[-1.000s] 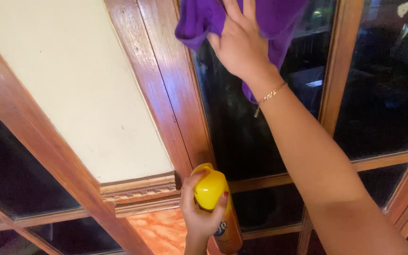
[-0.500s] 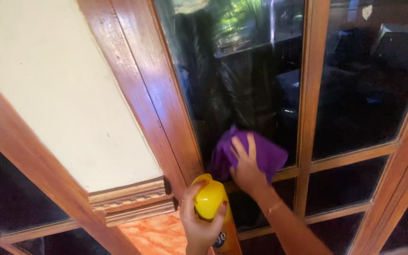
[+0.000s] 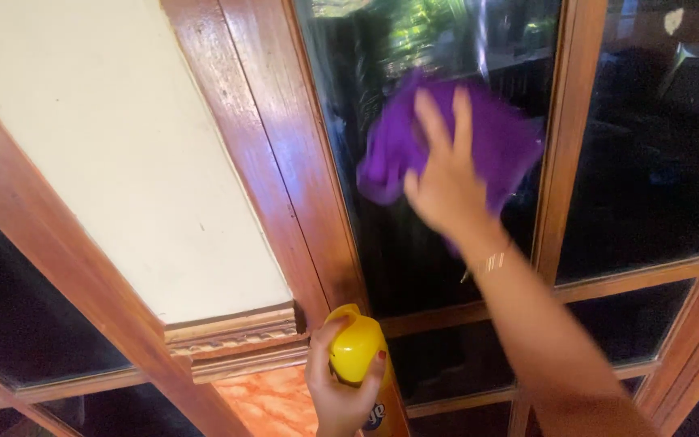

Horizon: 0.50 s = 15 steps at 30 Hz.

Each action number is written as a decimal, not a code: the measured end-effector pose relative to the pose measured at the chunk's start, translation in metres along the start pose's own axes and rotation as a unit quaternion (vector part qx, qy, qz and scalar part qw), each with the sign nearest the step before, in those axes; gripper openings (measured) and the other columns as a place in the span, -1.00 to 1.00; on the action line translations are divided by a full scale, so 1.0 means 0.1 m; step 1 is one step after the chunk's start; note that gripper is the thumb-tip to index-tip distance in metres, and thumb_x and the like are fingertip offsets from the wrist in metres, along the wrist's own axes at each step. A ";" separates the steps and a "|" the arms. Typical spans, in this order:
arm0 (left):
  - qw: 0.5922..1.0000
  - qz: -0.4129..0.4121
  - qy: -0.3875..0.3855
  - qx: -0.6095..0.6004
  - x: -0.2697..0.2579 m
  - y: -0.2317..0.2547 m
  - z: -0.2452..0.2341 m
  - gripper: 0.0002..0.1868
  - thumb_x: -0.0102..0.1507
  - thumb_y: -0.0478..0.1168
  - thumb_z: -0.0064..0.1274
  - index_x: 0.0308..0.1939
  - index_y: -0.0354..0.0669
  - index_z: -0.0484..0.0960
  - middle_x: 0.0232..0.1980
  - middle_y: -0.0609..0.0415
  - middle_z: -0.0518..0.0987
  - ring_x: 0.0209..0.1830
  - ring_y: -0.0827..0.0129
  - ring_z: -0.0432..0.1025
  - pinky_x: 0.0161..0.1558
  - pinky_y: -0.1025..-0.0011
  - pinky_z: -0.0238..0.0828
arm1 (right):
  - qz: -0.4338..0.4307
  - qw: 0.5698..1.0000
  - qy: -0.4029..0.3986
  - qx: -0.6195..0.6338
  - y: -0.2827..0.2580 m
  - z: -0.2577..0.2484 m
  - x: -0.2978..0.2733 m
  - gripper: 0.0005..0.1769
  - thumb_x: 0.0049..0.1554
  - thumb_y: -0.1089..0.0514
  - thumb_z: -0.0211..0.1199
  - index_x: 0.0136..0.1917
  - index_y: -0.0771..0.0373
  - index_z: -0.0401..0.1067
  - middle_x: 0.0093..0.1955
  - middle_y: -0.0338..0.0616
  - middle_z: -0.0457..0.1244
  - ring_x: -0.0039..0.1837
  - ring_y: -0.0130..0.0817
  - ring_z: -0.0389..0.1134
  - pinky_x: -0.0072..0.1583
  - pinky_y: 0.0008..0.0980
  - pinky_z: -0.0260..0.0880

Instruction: Wiping a glass door with a cleaning cloth and a spray cleaner.

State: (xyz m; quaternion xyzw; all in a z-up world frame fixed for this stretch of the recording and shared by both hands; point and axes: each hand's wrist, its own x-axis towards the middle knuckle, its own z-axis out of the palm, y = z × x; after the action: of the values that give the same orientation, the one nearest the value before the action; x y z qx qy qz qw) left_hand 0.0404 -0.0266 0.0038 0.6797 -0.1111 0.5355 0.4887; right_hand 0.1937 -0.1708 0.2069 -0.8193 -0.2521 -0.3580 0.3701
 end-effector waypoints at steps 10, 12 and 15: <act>1.000 -0.004 -0.002 0.000 0.00 0.03 0.02 -0.42 0.07 -0.33 0.33 0.15 -0.30 0.50 0.10 -0.12 0.60 0.05 0.18 0.54 0.09 0.33 0.49 | -0.194 0.944 0.179 -0.195 0.52 -0.23 1.35 -0.40 0.29 -0.01 0.27 0.45 0.15 0.08 0.62 -0.24 -0.15 0.57 0.13 0.14 0.31 -0.03 0.46; 1.000 -0.007 0.001 0.016 -0.01 0.03 0.05 -0.42 0.06 -0.32 0.33 0.14 -0.29 0.52 0.07 -0.10 0.61 0.02 0.19 0.55 0.08 0.33 0.49 | -0.185 0.954 0.166 -0.167 0.20 -0.39 1.04 -0.32 0.28 0.02 0.33 0.52 0.21 0.11 0.63 -0.09 -0.18 0.60 0.22 0.06 0.29 -0.01 0.43; 0.995 -0.076 -0.011 -0.065 -0.03 0.02 0.11 -0.44 0.07 -0.31 0.32 0.13 -0.29 0.51 0.07 -0.11 0.62 0.00 0.18 0.58 0.04 0.33 0.54 | -0.039 0.994 0.104 0.013 0.15 -0.36 0.61 -0.05 0.15 0.18 0.26 0.71 0.11 -0.07 0.73 0.12 -0.41 0.56 0.17 0.05 0.23 0.00 0.39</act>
State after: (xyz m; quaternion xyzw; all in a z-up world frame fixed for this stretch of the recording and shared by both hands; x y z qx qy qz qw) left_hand 0.0452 -0.0374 0.0032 0.6590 -0.0985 0.4810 0.5698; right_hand 0.2270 -0.1993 0.2644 -0.7625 -0.2490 -0.4520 0.3902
